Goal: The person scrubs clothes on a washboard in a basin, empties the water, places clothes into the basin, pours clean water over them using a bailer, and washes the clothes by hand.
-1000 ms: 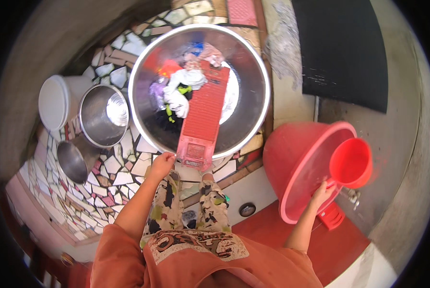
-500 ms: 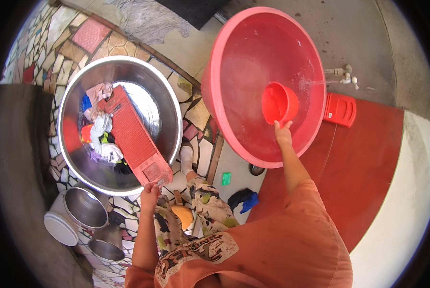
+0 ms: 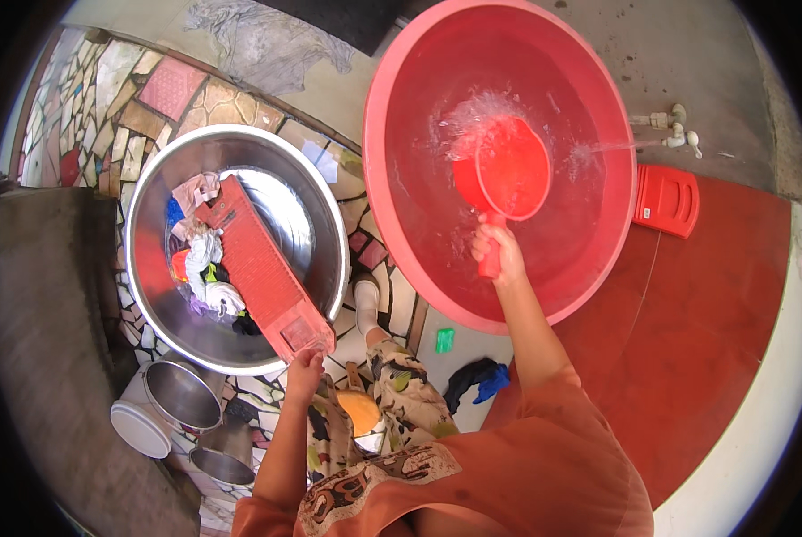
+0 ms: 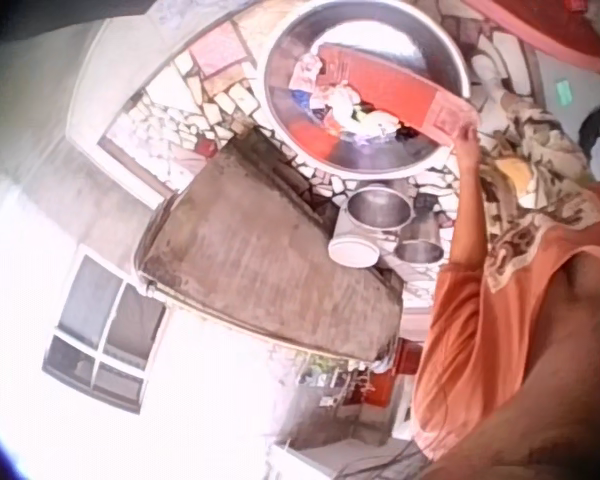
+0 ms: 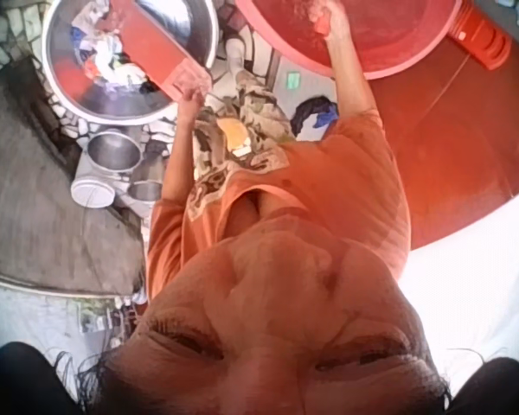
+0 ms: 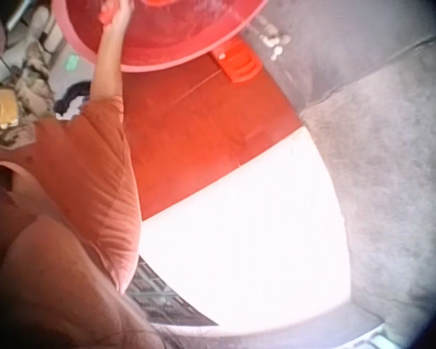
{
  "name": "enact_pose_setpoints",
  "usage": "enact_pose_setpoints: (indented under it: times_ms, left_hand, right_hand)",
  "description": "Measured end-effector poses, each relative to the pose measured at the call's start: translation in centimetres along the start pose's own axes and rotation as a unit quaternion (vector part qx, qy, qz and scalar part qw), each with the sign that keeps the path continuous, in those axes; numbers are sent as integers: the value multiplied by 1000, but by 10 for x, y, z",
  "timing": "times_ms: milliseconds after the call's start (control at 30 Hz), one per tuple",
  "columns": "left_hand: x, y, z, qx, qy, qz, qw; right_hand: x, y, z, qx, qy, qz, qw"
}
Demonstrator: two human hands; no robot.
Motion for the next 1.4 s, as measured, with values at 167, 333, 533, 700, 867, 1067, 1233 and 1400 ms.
enact_pose_setpoints:
  times_ms: [167, 333, 533, 700, 867, 1067, 1233, 1400]
  left_hand:
    - [-12, -5, -19, -33, -12, 14, 999]
    - [0, -9, -37, -36, -34, 15, 999]
    - [22, -20, -65, -75, 13, 64, 995]
    - [68, -25, -108, -115, -48, 44, 991]
    - [93, -46, -160, -130, -110, -16, 985]
    - [147, -48, -182, -159, -130, -43, 978]
    - [159, -52, -183, -160, -209, -29, 964]
    - [156, -53, -185, -152, -198, -40, 967]
  right_hand:
    - [36, -74, 56, 21, -66, -21, 997]
    - [39, -140, 121, 42, -175, -30, 983]
    - [-2, -186, 199, 86, -257, 0, 963]
    - [-77, -178, 263, 103, -409, 25, 906]
    - [-158, -152, 324, 140, -530, 28, 836]
    - [-220, -118, 367, 160, -595, -20, 788]
    - [-230, -110, 403, 180, -652, -125, 725]
    - [-202, -147, 460, 166, -672, -347, 633]
Point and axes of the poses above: each hand's wrist, its own y-axis towards the middle knuckle, its own z-axis out of the palm, x = y × z, the point moved 9 cm from there along y, towards the middle knuckle, and after that the axes turned 3 degrees about -x, right-handed, at the moved point
